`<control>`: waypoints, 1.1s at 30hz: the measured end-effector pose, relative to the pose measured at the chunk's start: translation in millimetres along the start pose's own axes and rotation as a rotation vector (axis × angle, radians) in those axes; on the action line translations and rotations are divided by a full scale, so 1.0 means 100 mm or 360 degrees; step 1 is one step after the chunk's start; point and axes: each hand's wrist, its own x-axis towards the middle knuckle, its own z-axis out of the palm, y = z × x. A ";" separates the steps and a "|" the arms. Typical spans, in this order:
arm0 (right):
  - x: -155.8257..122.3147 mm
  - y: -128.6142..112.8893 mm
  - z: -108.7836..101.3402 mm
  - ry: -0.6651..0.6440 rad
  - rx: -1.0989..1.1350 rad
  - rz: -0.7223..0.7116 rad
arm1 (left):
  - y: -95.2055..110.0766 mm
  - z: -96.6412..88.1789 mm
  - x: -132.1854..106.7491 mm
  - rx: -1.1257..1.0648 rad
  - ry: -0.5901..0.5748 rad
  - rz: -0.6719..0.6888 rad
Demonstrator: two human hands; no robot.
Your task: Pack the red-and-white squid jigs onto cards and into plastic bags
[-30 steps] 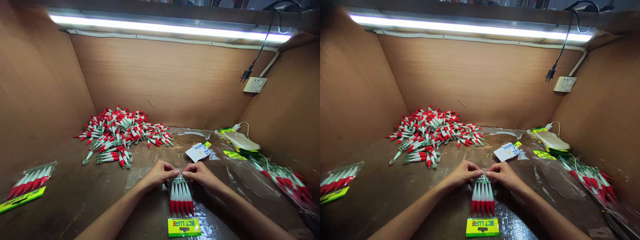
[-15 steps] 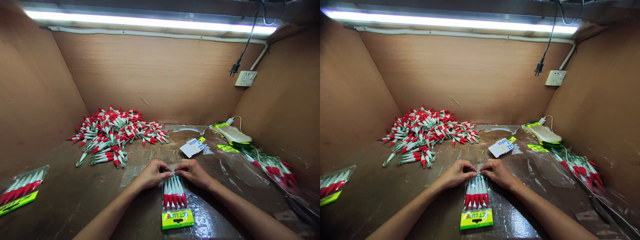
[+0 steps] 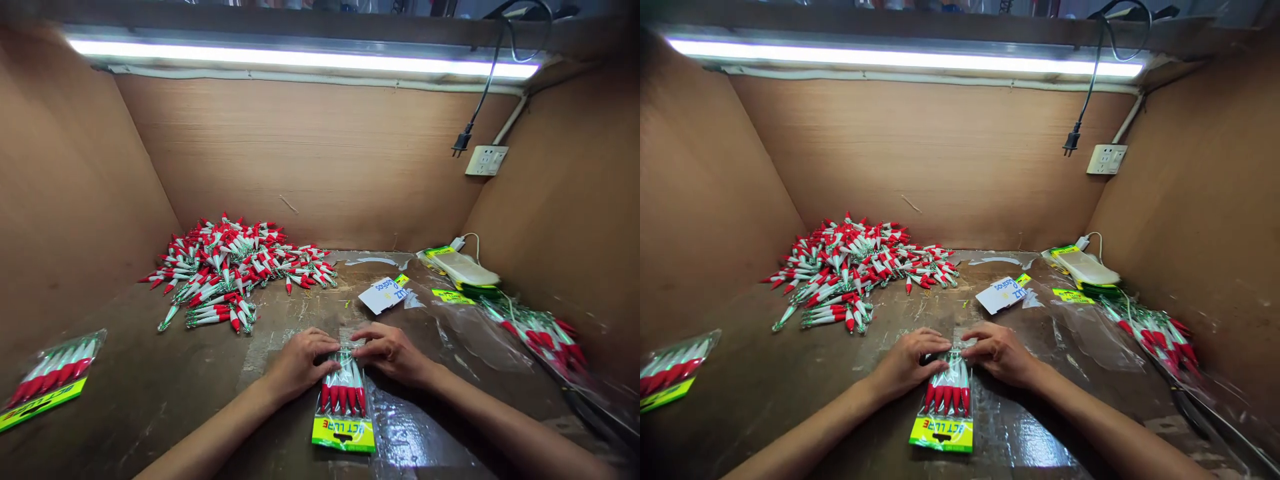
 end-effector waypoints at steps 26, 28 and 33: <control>-0.12 -0.11 -0.01 -0.0102 -0.0465 -0.0338 | 0.29 -0.05 -0.33 0.0544 0.0034 0.0095; -0.12 -0.12 -0.01 -0.0092 -0.0430 -0.0330 | 0.33 -0.06 -0.34 0.0471 0.0011 -0.0017; -0.13 -0.19 0.00 -0.0096 -0.0328 -0.0200 | 0.36 -0.06 -0.26 0.0270 -0.0059 -0.0102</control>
